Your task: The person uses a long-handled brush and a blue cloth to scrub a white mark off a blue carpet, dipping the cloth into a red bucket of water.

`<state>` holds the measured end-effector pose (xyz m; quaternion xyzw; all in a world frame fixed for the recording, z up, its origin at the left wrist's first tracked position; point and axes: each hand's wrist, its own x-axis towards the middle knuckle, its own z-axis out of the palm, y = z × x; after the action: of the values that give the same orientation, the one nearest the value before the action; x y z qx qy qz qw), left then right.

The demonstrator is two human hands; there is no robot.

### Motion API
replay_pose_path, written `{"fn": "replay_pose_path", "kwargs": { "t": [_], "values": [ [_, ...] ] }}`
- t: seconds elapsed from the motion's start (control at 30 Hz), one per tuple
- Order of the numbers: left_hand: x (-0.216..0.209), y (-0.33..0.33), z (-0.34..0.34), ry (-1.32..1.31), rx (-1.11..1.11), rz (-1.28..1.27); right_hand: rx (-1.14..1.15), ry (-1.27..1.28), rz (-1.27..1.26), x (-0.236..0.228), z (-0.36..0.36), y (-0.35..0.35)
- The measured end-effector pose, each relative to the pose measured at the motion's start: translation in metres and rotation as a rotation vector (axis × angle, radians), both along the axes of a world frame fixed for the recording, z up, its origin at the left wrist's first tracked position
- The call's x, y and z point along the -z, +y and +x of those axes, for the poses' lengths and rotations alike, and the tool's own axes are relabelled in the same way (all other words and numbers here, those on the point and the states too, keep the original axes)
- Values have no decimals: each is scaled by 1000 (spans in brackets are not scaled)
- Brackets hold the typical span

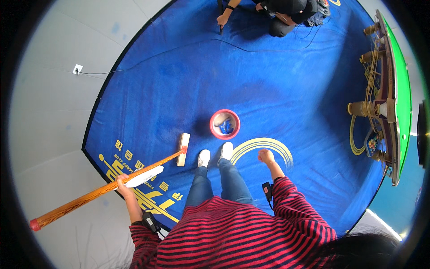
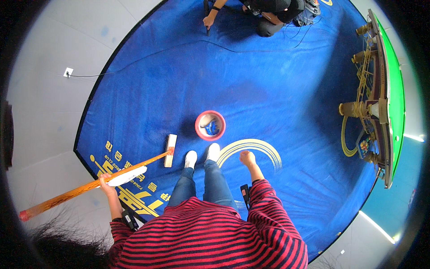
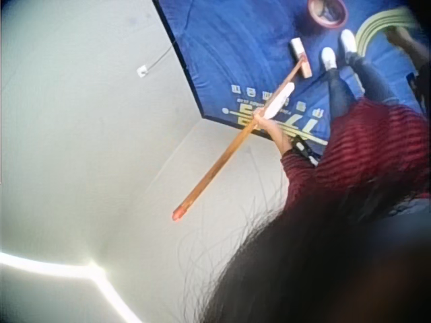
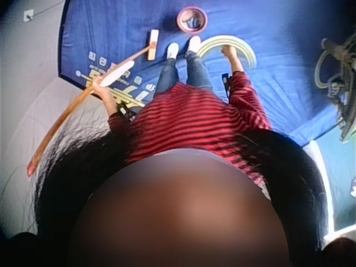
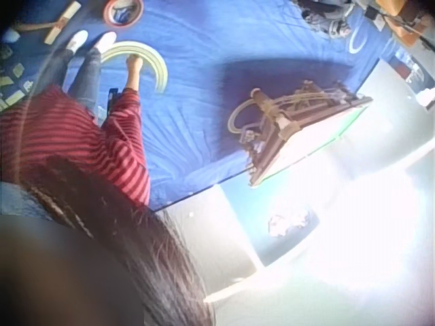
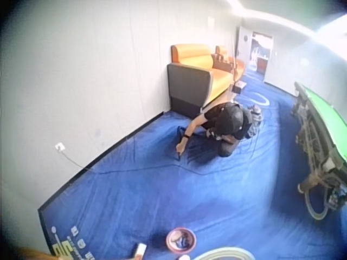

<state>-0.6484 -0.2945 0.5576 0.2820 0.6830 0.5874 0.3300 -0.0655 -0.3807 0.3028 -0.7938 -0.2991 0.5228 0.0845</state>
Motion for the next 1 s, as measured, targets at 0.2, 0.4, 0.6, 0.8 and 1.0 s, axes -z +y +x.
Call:
{"fn": "replay_pose_path", "kwargs": {
  "t": [0.2, 0.4, 0.6, 0.8, 1.0],
  "values": [
    [1, -6, -28, 38, -62, -50, -209, -43, 34, 47, -32, 34],
    [-5, -17, -51, 57, -64, -34, -225, -34, -42, 115, -69, 51],
    [-16, -29, -69, 87, -81, -25, -25, 6, -89, 187, -85, 72],
    [-27, -40, -98, 272, 30, -153, 564, 142, -253, 256, -103, 89],
    [-32, -30, -76, 39, -57, -103, 674, 126, -263, 315, -119, 91]
  ]
}}
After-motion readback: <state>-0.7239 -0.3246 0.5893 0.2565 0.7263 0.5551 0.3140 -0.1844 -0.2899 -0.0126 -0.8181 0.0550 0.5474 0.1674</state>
